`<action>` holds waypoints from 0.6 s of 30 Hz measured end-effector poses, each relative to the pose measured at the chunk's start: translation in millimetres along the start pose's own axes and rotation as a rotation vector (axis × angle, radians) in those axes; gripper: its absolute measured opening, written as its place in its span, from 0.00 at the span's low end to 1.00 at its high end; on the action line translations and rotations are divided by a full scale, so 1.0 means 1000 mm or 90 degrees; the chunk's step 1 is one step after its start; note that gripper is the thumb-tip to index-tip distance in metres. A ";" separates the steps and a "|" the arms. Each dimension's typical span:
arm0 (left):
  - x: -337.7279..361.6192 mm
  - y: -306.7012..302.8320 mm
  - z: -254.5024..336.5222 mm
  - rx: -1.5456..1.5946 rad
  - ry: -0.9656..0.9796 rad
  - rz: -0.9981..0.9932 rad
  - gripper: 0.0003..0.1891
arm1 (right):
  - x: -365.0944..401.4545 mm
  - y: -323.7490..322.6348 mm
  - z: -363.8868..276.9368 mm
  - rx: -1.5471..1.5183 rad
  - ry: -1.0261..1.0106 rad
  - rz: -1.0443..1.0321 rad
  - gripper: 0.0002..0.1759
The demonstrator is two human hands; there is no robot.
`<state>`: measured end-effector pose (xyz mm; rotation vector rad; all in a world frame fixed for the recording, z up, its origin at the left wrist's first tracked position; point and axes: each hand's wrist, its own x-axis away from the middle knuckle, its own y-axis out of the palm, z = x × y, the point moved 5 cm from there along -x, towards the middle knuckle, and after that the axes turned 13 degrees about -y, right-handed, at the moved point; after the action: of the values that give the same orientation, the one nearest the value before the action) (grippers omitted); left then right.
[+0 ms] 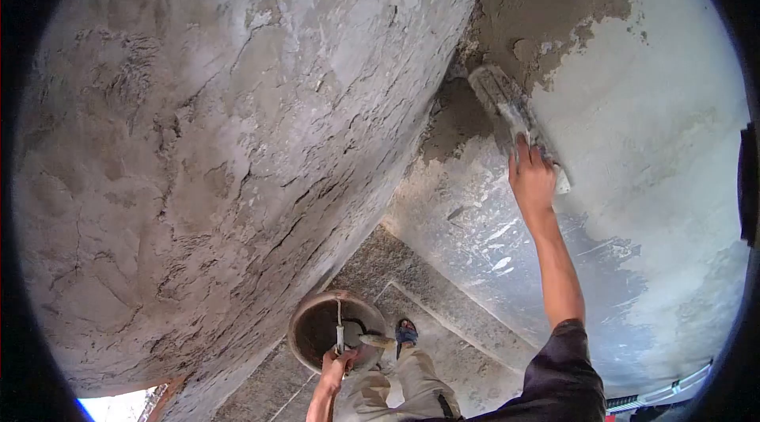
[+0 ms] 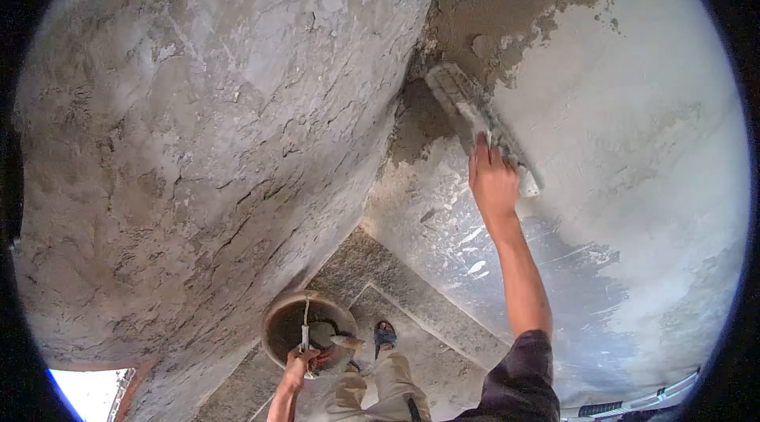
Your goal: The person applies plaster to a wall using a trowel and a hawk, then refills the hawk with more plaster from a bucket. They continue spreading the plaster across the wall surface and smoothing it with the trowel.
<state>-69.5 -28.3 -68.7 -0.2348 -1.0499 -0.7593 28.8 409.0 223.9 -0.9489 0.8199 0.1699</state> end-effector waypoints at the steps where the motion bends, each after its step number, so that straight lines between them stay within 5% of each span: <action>1: -0.002 0.003 0.001 0.006 0.002 -0.004 0.07 | -0.001 0.010 0.008 0.136 0.025 -0.136 0.17; 6: -0.001 0.010 0.012 0.008 -0.037 0.001 0.06 | 0.049 0.052 0.002 0.145 0.003 -0.180 0.12; 11: -0.004 0.007 -0.001 0.012 -0.019 -0.007 0.07 | 0.134 0.095 -0.028 -0.039 -0.016 -0.394 0.12; 13: -0.004 0.005 -0.008 0.032 -0.027 -0.013 0.06 | 0.128 0.076 -0.039 -0.145 0.082 -0.424 0.10; 15: -0.002 0.007 -0.011 0.050 -0.047 -0.017 0.06 | 0.104 0.047 -0.038 -0.155 0.093 -0.328 0.10; 17: 0.001 0.010 -0.010 0.043 -0.030 -0.022 0.06 | 0.066 0.017 -0.022 -0.246 0.045 0.025 0.13; 18: 0.001 0.010 -0.010 0.042 -0.032 -0.023 0.06 | 0.043 0.006 -0.014 -0.236 0.049 0.069 0.13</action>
<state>-55.3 -26.9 -71.1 -0.1805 -1.1278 -0.7534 47.9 393.3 186.1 -1.2655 0.9297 0.3902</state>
